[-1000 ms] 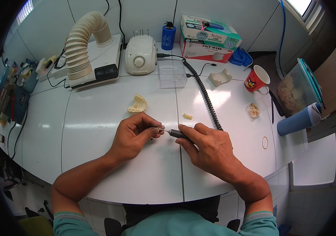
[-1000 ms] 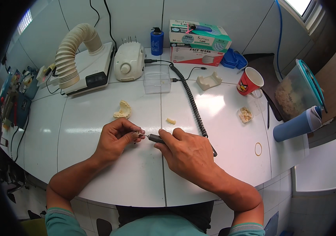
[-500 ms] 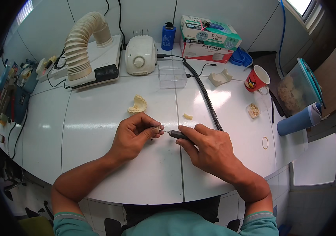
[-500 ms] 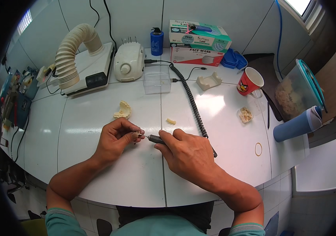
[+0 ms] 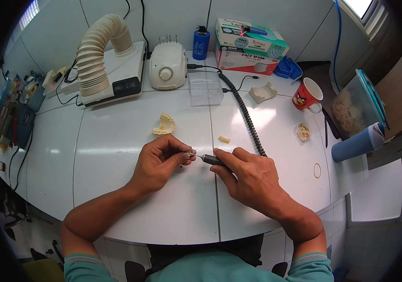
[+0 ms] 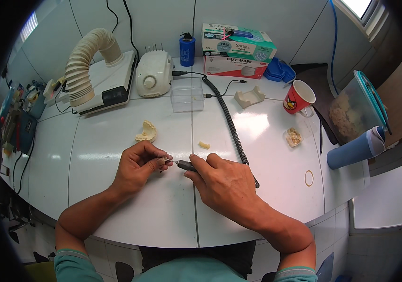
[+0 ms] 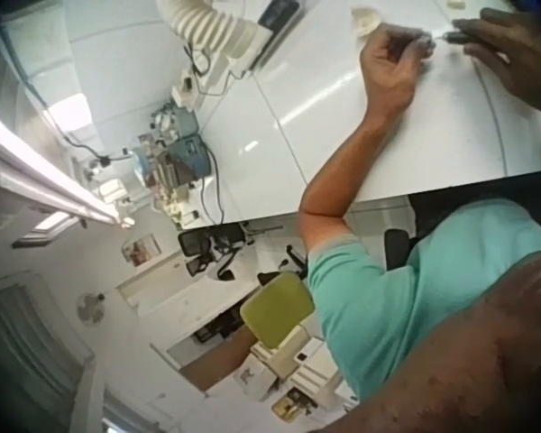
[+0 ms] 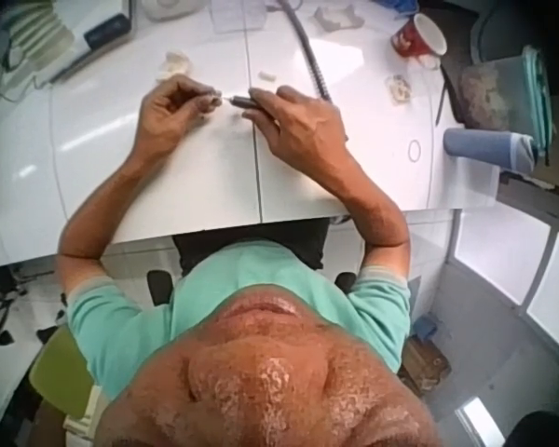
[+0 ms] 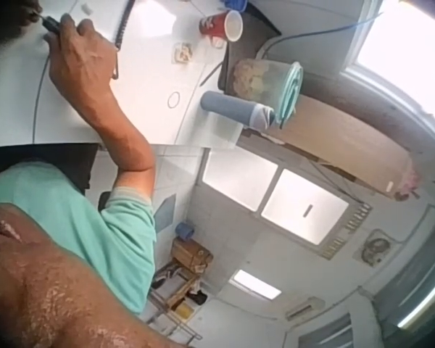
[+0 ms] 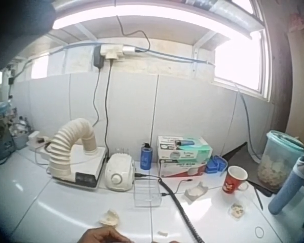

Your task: The recorder uses a dental handpiece with a rotary bur to trim and refine a gypsum dental model.

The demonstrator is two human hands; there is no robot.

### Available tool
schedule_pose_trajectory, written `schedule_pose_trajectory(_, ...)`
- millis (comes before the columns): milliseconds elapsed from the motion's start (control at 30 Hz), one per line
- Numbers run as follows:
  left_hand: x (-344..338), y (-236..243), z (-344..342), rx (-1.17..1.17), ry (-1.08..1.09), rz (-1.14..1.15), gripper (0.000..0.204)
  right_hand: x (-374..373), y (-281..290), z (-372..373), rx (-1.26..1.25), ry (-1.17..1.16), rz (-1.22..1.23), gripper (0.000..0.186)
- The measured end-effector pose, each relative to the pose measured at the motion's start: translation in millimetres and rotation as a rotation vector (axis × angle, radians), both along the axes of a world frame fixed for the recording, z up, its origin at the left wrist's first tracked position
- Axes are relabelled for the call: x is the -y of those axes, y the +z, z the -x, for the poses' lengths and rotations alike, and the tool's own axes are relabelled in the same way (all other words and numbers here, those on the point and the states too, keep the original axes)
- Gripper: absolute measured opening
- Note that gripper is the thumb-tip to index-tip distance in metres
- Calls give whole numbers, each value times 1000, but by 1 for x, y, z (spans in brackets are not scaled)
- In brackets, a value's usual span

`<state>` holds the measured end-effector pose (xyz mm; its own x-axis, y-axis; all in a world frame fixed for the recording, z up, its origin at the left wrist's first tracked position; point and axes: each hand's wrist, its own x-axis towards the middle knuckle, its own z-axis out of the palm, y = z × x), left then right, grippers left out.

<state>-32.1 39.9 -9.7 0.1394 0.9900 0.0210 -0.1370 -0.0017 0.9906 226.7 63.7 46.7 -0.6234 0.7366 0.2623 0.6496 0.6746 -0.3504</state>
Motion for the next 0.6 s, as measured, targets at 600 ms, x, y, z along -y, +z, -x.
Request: schedule_pose_trajectory(600, 0, 1, 1, -11, -18, 25, 8, 1, 0, 1, 16, 6, -34, 27)
